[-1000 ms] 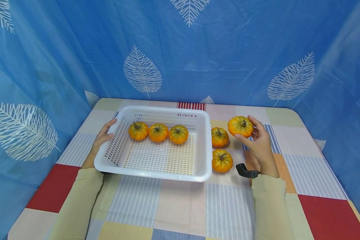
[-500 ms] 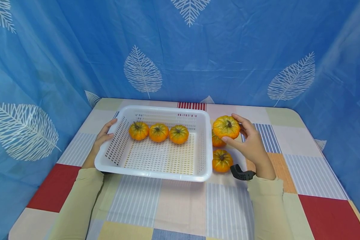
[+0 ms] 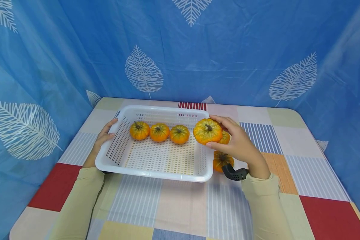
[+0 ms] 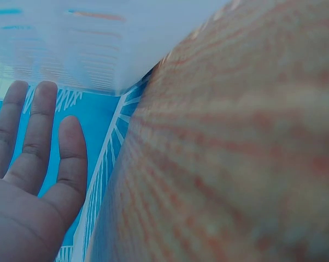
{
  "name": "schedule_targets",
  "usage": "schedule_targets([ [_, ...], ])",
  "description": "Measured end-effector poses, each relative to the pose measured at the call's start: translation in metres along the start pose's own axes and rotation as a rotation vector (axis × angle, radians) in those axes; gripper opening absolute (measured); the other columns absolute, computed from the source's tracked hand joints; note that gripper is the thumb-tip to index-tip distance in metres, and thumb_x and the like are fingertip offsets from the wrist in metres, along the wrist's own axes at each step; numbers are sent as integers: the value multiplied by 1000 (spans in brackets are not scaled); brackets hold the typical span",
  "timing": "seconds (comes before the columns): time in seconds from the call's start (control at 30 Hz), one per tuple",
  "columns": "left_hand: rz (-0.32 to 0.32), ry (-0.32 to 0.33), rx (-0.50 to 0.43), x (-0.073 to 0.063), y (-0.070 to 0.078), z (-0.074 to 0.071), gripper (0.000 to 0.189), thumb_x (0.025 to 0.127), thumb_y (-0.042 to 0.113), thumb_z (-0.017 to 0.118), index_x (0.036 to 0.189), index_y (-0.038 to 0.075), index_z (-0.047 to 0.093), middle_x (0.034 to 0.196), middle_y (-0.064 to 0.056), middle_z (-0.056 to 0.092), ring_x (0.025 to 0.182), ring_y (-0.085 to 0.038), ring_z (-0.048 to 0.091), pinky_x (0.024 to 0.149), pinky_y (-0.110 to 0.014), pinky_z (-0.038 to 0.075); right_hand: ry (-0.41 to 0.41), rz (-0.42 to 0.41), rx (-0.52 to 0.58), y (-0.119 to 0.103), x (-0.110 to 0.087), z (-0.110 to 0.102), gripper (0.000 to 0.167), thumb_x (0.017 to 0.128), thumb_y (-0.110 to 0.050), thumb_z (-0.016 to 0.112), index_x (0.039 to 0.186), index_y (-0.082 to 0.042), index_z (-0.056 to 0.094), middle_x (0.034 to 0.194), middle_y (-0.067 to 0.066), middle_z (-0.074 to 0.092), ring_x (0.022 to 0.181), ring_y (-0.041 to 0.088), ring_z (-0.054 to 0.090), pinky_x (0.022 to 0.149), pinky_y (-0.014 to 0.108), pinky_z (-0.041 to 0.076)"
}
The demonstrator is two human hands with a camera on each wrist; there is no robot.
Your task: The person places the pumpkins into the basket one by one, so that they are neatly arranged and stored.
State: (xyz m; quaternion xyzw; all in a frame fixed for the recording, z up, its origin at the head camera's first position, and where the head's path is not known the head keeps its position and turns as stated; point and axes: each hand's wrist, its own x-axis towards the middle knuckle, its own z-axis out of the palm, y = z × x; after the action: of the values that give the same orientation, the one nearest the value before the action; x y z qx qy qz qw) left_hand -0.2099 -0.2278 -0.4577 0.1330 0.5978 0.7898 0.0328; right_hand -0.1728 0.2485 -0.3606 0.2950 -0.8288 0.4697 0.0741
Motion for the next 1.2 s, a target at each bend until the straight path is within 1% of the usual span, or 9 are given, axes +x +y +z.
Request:
schedule_targets([
  [0.17, 9, -9, -4, 1, 0, -1, 62, 101, 5, 35, 149, 39, 54, 172, -14, 21, 142, -24, 41, 105, -34, 48, -73, 14, -34, -10, 15, 3, 79, 85, 4, 88, 156, 0, 53, 153, 21, 55, 130, 11, 53, 109, 11, 37],
  [0.37, 31, -42, 1, 1, 0, 0, 62, 101, 5, 35, 154, 34, 49, 174, -21, 12, 143, -22, 38, 106, -34, 45, -175, 36, -49, -17, 31, 7, 78, 87, -3, 89, 155, 1, 52, 154, 20, 55, 128, 31, 59, 105, 14, 43],
  [0.43, 28, -37, 9, 1, 0, 0, 61, 101, 6, 35, 154, 34, 49, 175, -21, 11, 143, -22, 38, 106, -34, 44, -206, 40, -53, -18, 38, 9, 78, 87, -4, 89, 156, 1, 52, 154, 18, 56, 129, 33, 60, 108, 22, 46],
  [0.53, 15, -24, 19, 0, 1, 1, 61, 101, 6, 35, 153, 35, 48, 175, -20, 12, 143, -23, 37, 107, -34, 43, -245, 36, -55, -18, 47, 14, 79, 87, -5, 90, 156, 1, 52, 153, 18, 57, 134, 34, 58, 117, 42, 45],
  [0.6, 10, -17, 18, 0, 1, 1, 61, 101, 6, 35, 153, 35, 48, 175, -19, 13, 143, -23, 37, 107, -34, 43, -275, 32, -46, -19, 53, 17, 78, 87, -5, 89, 155, 2, 52, 153, 18, 58, 135, 35, 58, 116, 54, 44],
  [0.67, 11, -15, 14, -1, 1, 1, 61, 101, 6, 34, 154, 34, 48, 175, -18, 13, 144, -24, 37, 107, -34, 44, -307, 32, -33, -19, 59, 21, 76, 88, -5, 89, 155, 3, 52, 153, 19, 57, 136, 37, 57, 115, 60, 44],
  [0.97, 23, -30, -26, 0, 0, 0, 61, 102, 4, 34, 151, 35, 52, 170, -13, 22, 141, -22, 40, 107, -33, 47, -426, 35, 38, -21, 83, 42, 78, 88, -7, 89, 156, 1, 52, 159, 18, 53, 137, 37, 57, 112, 59, 48],
  [1.1, 17, -31, 1, 1, -1, -1, 59, 102, 7, 37, 152, 37, 50, 173, -14, 18, 142, -23, 38, 108, -33, 45, -459, 24, 60, -22, 93, 54, 78, 88, -7, 89, 156, 0, 52, 160, 17, 52, 138, 37, 55, 115, 57, 45],
  [1.2, 26, -34, 3, 1, -2, -3, 58, 103, 9, 39, 153, 36, 49, 172, -12, 21, 142, -23, 39, 107, -33, 46, -484, 13, 75, -20, 102, 63, 77, 87, -6, 89, 155, 1, 53, 160, 17, 53, 139, 37, 53, 117, 57, 43],
])
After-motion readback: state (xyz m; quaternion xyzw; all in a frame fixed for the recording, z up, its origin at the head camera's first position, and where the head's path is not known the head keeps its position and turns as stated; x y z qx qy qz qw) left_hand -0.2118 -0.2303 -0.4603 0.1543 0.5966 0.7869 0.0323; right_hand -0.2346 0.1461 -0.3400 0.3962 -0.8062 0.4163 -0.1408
